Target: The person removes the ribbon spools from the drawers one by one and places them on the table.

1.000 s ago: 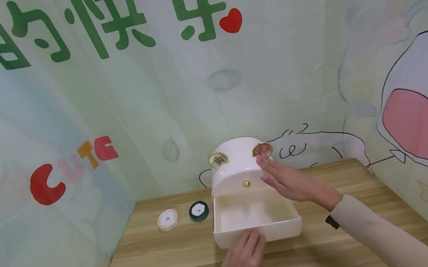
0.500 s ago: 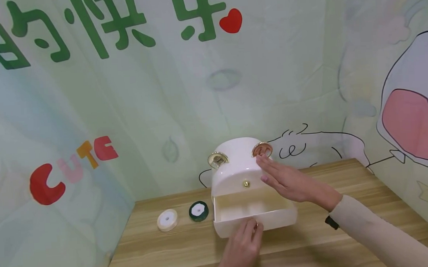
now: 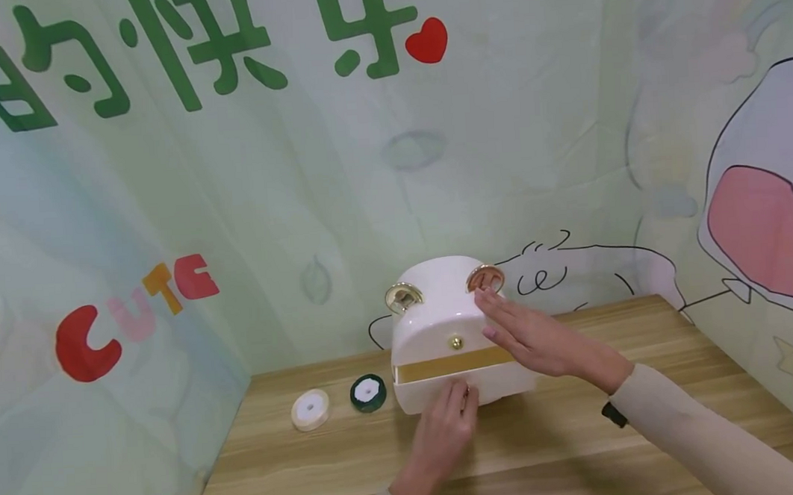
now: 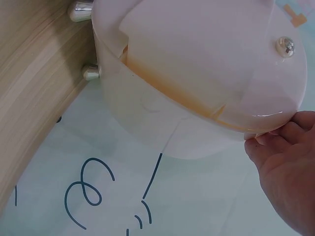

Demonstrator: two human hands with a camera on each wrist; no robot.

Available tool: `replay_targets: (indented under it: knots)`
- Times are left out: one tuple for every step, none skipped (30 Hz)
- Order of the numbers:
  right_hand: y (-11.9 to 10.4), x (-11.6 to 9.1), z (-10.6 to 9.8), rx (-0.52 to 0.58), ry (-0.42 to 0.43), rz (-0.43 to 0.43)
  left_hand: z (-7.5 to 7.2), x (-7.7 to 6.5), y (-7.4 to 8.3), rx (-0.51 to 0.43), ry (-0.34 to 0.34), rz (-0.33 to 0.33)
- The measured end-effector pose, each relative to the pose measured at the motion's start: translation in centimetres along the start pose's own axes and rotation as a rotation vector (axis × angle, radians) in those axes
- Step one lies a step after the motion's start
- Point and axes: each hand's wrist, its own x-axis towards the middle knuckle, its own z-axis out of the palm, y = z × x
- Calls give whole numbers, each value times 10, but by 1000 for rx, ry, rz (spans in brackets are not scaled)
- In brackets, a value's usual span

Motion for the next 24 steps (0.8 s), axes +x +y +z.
replay_targets:
  knots:
    - [0, 0, 0, 1, 1, -1, 1, 1, -1, -7, -19, -10]
    - [0, 0, 0, 0, 1, -1, 3, 2, -2, -12, -36, -17]
    - [0, 0, 0, -1, 1, 0, 5, 2, -3, -11, -44, -22]
    - [0, 0, 0, -2, 0, 2, 7, 3, -3, -8, -48, -26]
    - [0, 0, 0, -4, 1, 2, 9, 3, -4, -8, -50, -29]
    - [0, 0, 1, -5, 2, 2, 11, 4, -5, -3, -45, -31]
    - [1, 0, 1, -7, 5, 0, 13, 4, -6, 2, -39, -31]
    - [1, -1, 1, -8, 10, -3, 15, 4, -7, 4, -36, -33]
    - [1, -1, 1, -10, 15, -8, 17, 5, -8, 7, -31, -34]
    - [1, -1, 1, -14, 21, -14, 18, 5, -10, 8, -32, -33]
    - [2, -1, 1, -18, 27, -22, 19, 6, -11, 9, -41, -36]
    - [2, 0, 1, -19, 30, -23, 20, 7, -12, 10, -50, -37]
    - [2, 0, 0, -18, 32, -23, 20, 8, -13, 8, -60, -40]
    - [2, 0, 0, -17, 29, -20, 21, 8, -14, 7, -70, -43]
    - [1, 0, 0, -12, 24, -14, 21, 9, -15, 7, -78, -44]
    - [1, 0, 0, -9, 19, -8, 22, 10, -15, 5, -85, -47]
    - [1, 1, 0, -7, 11, -1, 22, 10, -16, 1, -91, -48]
    - [1, 1, 0, -5, 7, 4, 22, 10, -16, -3, -95, -47]
    - [1, 1, 0, -4, 4, 4, 22, 10, -16, -4, -97, -47]
    - [1, 1, 1, -4, 3, 4, 23, 10, -16, -5, -98, -44]
    - [1, 1, 1, -4, 5, 2, 23, 10, -16, -7, -98, -42]
    - [1, 0, 1, -6, 7, -2, 23, 10, -16, -9, -99, -41]
    - [1, 0, 1, -8, 11, -7, 23, 10, -16, -10, -99, -40]
    - [1, 0, 1, -7, 16, -11, 23, 10, -16, -9, -100, -40]
